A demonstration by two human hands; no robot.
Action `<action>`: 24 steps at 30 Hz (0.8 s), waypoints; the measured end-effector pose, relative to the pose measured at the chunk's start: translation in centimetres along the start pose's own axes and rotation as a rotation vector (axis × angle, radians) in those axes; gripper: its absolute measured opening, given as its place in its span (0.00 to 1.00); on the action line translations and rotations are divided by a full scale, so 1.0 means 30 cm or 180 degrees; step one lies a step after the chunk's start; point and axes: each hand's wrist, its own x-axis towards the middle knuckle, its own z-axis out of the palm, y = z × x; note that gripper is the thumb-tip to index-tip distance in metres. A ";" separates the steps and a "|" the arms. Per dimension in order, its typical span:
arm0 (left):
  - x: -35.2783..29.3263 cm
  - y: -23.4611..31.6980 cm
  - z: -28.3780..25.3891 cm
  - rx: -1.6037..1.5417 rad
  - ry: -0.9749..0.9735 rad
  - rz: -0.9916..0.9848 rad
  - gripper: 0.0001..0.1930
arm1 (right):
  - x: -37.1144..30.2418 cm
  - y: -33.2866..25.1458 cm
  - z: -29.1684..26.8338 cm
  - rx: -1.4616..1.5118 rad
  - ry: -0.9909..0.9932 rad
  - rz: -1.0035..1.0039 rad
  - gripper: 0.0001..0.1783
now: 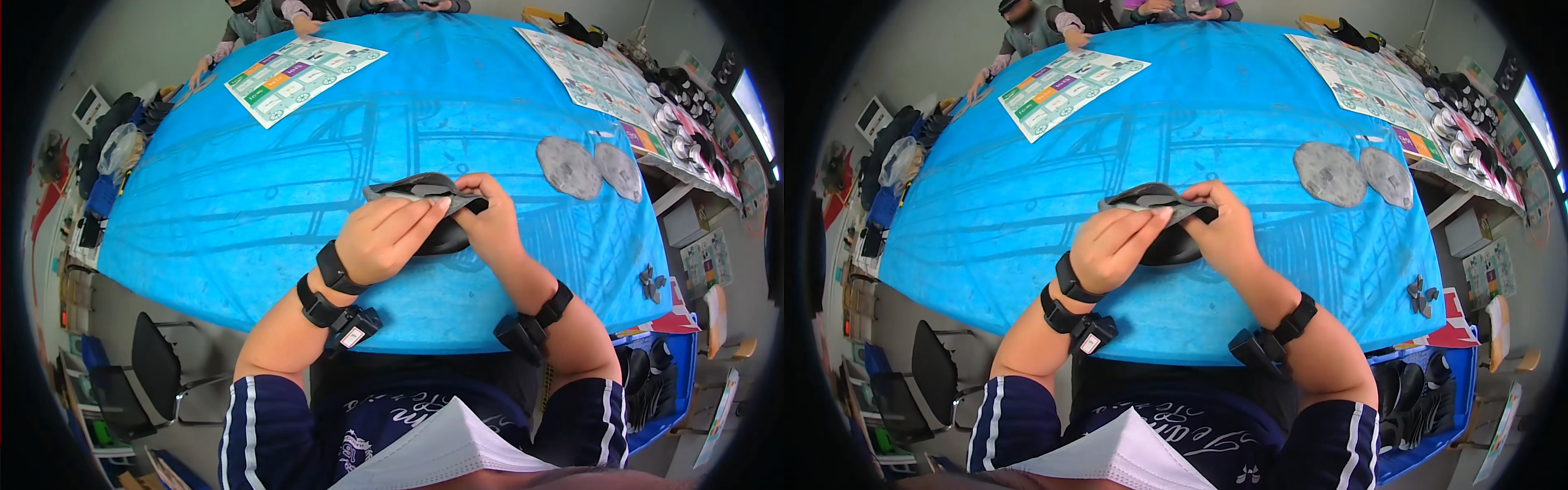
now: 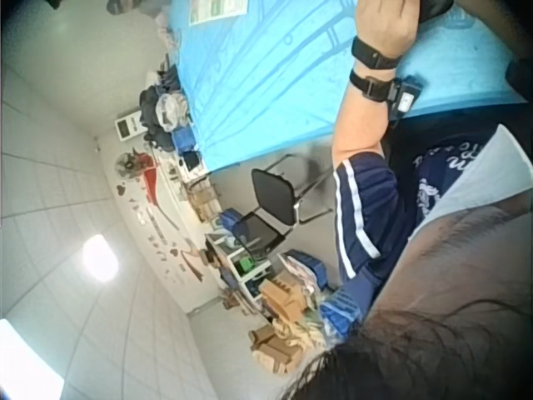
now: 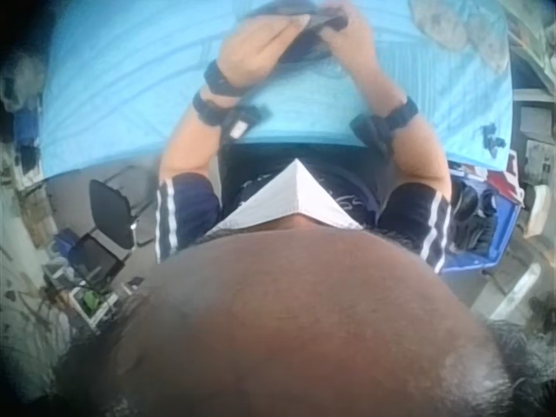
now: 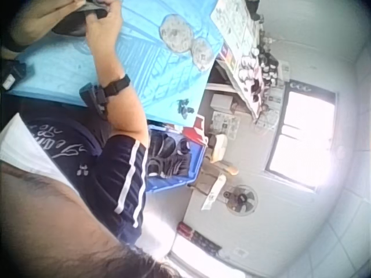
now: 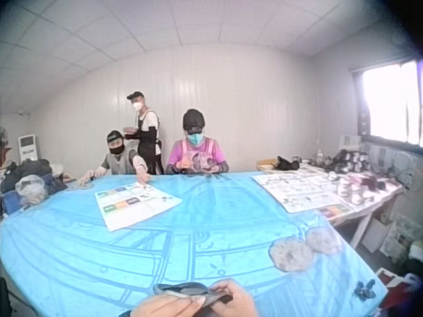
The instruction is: Manually assemble and inspect shoe components at a workstation.
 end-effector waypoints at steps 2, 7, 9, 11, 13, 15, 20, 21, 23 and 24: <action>-0.023 -0.011 -0.018 -0.0053 -0.0017 -0.0021 0.11 | -0.026 -0.016 0.000 -0.0090 -0.0043 -0.0196 0.13; -0.030 -0.032 -0.024 0.0190 0.0351 0.0125 0.17 | -0.043 -0.040 -0.011 -0.0354 0.0346 -0.0782 0.15; -0.025 -0.026 -0.025 0.0212 0.0120 -0.0075 0.19 | -0.049 -0.040 -0.007 -0.0353 0.0253 -0.0615 0.15; -0.030 -0.027 -0.013 0.0160 0.0113 -0.0118 0.18 | -0.050 -0.044 0.002 -0.0341 0.0154 -0.0447 0.16; -0.036 -0.035 0.007 0.0103 0.0103 -0.0157 0.17 | -0.047 -0.054 0.007 -0.0270 0.0006 0.0289 0.16; -0.037 -0.052 0.029 -0.0137 -0.0052 -0.0696 0.13 | -0.035 -0.004 0.015 -0.0232 -0.0210 0.0388 0.16; -0.040 -0.060 0.067 -0.0285 -0.0116 -0.1098 0.11 | -0.017 0.021 0.014 -0.0077 -0.0443 0.0612 0.16; -0.041 -0.058 0.070 -0.0259 -0.0109 -0.1116 0.10 | -0.013 0.012 0.010 -0.0082 -0.0435 0.0630 0.16; -0.044 -0.056 0.063 -0.0224 -0.0110 -0.1136 0.10 | -0.009 -0.004 0.006 0.0060 -0.0605 0.0936 0.13; -0.043 -0.056 0.055 -0.0250 -0.0157 -0.1148 0.10 | -0.012 0.001 0.007 0.0062 -0.0603 0.0943 0.13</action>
